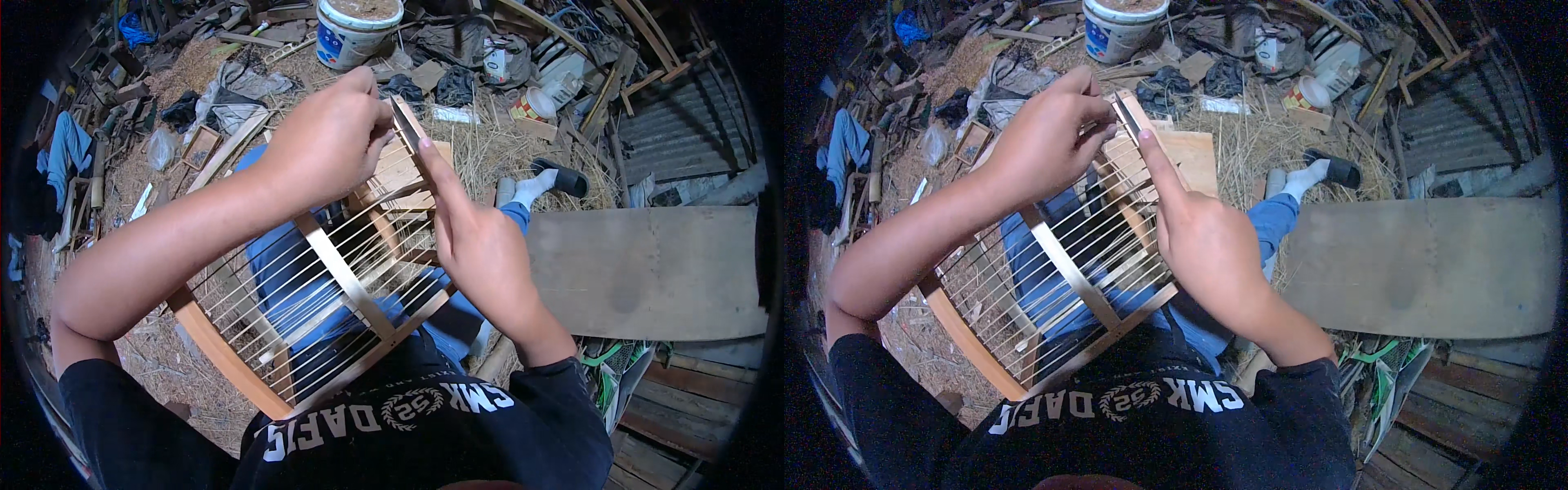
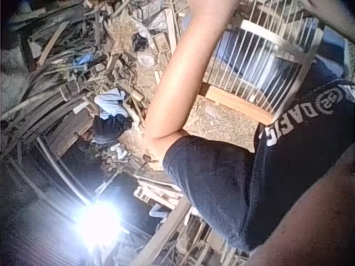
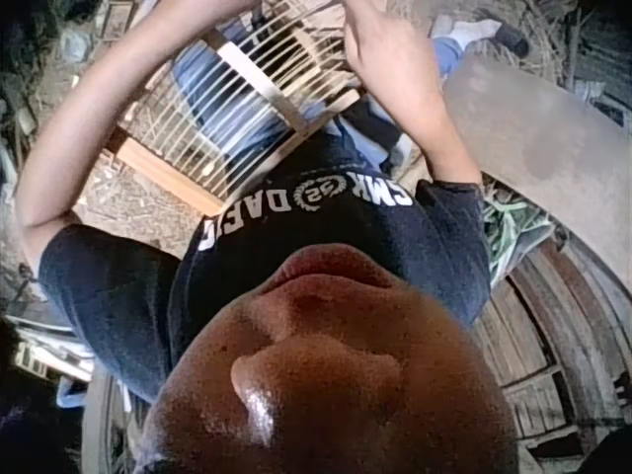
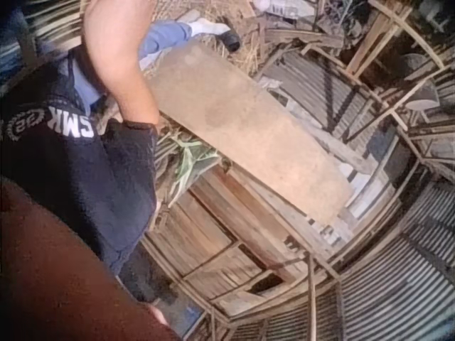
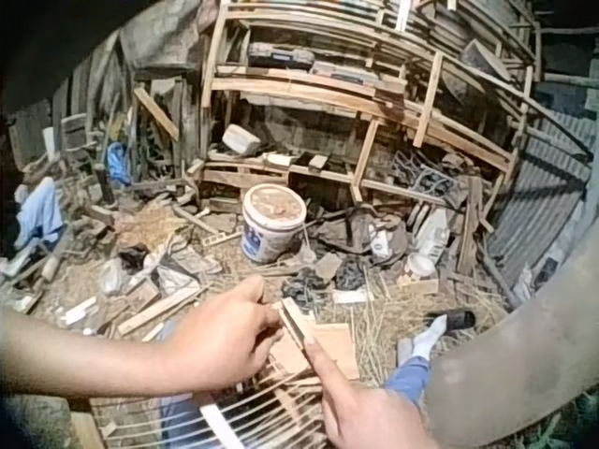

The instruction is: The person assembles and refines a wooden birdcage by hand, using a knife to shave and fit wooden strips into the frame, and inserting thin dowels to form the cage walls.

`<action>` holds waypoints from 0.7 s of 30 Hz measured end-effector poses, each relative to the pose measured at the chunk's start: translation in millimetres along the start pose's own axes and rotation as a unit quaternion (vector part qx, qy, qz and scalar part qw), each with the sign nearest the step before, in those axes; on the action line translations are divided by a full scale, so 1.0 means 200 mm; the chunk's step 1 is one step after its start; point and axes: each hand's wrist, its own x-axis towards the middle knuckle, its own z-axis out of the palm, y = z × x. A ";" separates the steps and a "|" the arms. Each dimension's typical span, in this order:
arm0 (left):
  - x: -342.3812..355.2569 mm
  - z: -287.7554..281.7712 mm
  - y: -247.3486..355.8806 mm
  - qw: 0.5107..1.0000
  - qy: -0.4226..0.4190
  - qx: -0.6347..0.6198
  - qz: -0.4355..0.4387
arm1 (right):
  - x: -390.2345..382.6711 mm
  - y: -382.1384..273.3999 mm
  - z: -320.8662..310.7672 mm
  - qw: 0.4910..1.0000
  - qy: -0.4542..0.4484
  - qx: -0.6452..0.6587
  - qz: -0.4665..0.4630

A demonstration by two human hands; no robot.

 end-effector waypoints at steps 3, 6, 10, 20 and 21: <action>0.00 0.01 -0.03 1.000 0.010 0.005 0.007 | 0.05 -0.02 -0.01 1.000 -0.010 -0.023 0.001; 0.00 0.00 -0.01 1.000 0.001 0.009 -0.001 | 0.08 -0.01 0.00 1.000 0.004 -0.021 -0.015; 0.00 -0.01 -0.03 1.000 0.001 -0.006 0.007 | 0.04 -0.03 -0.02 0.999 0.007 -0.022 -0.023; 0.00 -0.02 -0.02 1.000 -0.003 -0.004 -0.005 | 0.07 -0.04 -0.02 1.000 -0.007 -0.027 -0.002; 0.00 -0.01 -0.02 1.000 0.000 -0.007 -0.011 | 0.08 -0.04 -0.03 1.000 -0.006 -0.024 -0.003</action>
